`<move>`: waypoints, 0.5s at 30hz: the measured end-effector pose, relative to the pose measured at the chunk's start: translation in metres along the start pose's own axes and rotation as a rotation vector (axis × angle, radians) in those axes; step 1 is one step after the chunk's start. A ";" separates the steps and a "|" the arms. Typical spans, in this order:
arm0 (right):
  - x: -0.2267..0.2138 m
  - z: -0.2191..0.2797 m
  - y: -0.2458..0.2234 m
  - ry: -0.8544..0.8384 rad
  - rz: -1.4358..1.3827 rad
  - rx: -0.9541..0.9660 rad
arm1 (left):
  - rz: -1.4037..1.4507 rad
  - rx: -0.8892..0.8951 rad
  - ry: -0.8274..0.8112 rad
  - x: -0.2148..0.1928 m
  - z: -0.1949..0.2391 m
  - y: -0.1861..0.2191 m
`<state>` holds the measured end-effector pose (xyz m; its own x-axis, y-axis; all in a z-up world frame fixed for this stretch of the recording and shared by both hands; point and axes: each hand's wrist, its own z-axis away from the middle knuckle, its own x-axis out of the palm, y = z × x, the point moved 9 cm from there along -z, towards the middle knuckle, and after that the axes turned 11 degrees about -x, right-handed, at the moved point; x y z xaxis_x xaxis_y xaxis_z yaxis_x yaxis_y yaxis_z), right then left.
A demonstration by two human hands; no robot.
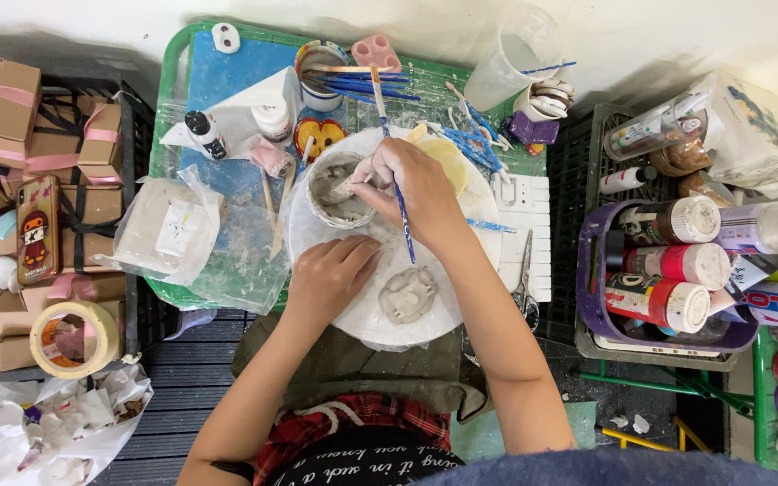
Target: The person applies glaze to a clay object using a paintbrush, dipping the brush into a container of liquid glaze and smoothing it over the surface of the piece.
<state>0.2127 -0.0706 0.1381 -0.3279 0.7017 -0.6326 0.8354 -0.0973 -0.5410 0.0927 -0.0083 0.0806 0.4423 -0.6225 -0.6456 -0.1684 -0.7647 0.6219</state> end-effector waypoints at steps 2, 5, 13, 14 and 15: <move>-0.001 0.000 -0.003 0.004 0.002 0.004 | -0.001 -0.005 -0.004 0.000 0.000 -0.001; -0.004 -0.002 -0.006 -0.002 0.040 0.015 | 0.001 -0.014 -0.011 0.002 0.000 -0.001; -0.007 -0.005 -0.020 -0.074 0.120 -0.048 | 0.006 -0.009 -0.012 0.003 0.001 -0.002; -0.008 -0.004 -0.018 -0.067 0.104 -0.019 | 0.006 -0.012 -0.015 0.003 0.001 -0.002; -0.009 -0.002 -0.015 -0.060 0.088 0.010 | 0.006 -0.015 -0.017 0.004 0.001 -0.003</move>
<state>0.2038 -0.0736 0.1531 -0.2795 0.6468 -0.7096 0.8576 -0.1641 -0.4874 0.0937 -0.0087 0.0759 0.4260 -0.6300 -0.6494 -0.1581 -0.7586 0.6321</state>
